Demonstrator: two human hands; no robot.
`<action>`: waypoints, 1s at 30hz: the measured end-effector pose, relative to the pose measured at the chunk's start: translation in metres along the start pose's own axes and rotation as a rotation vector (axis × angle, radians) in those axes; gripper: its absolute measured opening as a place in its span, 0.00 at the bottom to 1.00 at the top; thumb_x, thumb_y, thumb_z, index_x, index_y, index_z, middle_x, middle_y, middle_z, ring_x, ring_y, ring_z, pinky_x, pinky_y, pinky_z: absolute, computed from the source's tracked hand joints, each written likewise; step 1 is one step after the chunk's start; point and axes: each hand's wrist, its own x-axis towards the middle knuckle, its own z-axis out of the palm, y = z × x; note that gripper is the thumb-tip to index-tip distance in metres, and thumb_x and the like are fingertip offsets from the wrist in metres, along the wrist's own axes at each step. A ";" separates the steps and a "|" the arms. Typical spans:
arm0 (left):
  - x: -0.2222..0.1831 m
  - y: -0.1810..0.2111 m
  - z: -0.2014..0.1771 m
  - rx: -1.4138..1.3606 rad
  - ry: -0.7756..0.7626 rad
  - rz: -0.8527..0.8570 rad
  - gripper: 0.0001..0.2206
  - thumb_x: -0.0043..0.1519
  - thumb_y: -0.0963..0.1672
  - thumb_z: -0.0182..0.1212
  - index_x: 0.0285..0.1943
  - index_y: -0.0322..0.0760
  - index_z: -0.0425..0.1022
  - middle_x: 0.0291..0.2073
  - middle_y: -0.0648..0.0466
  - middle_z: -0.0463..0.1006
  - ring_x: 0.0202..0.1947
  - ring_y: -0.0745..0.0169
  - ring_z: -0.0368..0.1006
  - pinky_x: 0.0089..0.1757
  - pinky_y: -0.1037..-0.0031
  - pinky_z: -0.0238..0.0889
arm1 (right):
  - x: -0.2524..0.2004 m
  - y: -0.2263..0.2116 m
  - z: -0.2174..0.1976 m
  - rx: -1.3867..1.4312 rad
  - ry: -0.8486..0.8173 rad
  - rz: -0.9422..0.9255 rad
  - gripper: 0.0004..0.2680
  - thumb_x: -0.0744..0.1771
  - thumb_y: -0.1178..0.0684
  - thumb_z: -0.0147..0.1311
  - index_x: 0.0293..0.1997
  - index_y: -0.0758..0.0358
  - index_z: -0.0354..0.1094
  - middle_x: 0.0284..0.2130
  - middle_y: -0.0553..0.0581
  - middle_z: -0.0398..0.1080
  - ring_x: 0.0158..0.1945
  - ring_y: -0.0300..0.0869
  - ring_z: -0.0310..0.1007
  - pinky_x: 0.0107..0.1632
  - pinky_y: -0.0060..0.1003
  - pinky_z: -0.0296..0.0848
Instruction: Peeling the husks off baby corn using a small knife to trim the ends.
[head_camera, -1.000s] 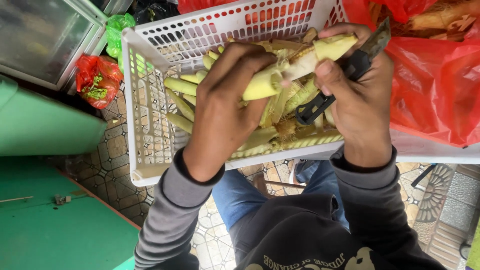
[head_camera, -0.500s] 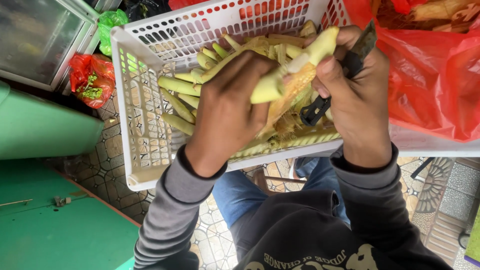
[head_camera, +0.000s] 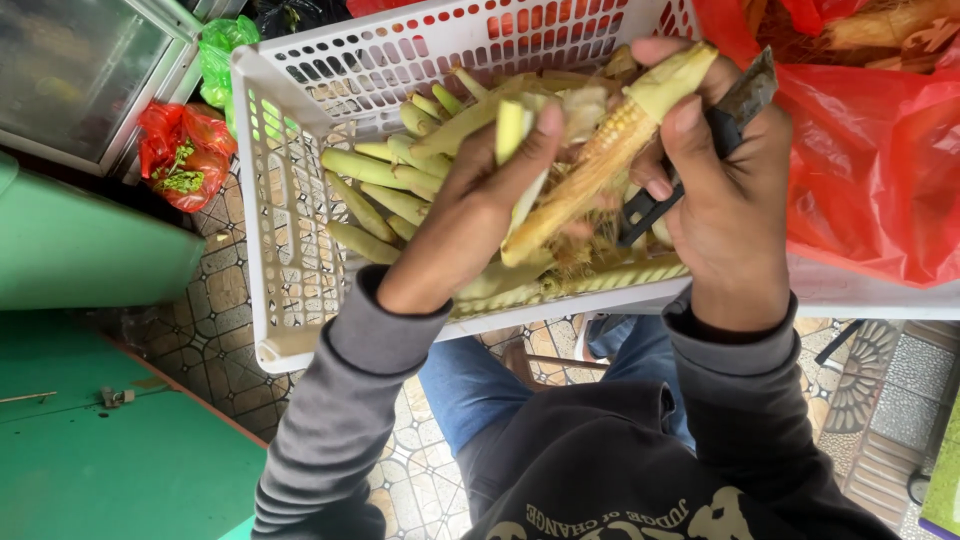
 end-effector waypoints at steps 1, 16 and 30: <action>-0.001 0.002 0.000 0.002 0.002 0.001 0.24 0.66 0.56 0.44 0.55 0.35 0.69 0.43 0.42 0.79 0.37 0.54 0.84 0.32 0.74 0.85 | 0.001 -0.002 0.001 0.001 -0.002 -0.002 0.20 0.74 0.39 0.47 0.67 0.66 0.62 0.36 0.47 0.58 0.29 0.31 0.51 0.33 0.26 0.58; -0.003 -0.014 0.004 0.493 0.187 0.249 0.11 0.68 0.48 0.54 0.51 0.37 0.71 0.25 0.58 0.75 0.18 0.72 0.69 0.22 0.81 0.68 | 0.005 -0.015 0.009 -0.142 0.052 -0.156 0.11 0.77 0.49 0.41 0.61 0.66 0.53 0.48 0.70 0.72 0.33 0.41 0.67 0.33 0.30 0.67; -0.034 -0.004 -0.027 0.603 0.398 0.163 0.12 0.69 0.47 0.55 0.35 0.38 0.70 0.19 0.58 0.71 0.17 0.70 0.67 0.23 0.78 0.63 | 0.008 0.014 -0.044 0.241 0.390 -0.164 0.08 0.76 0.46 0.52 0.59 0.56 0.67 0.49 0.57 0.74 0.33 0.36 0.66 0.33 0.28 0.70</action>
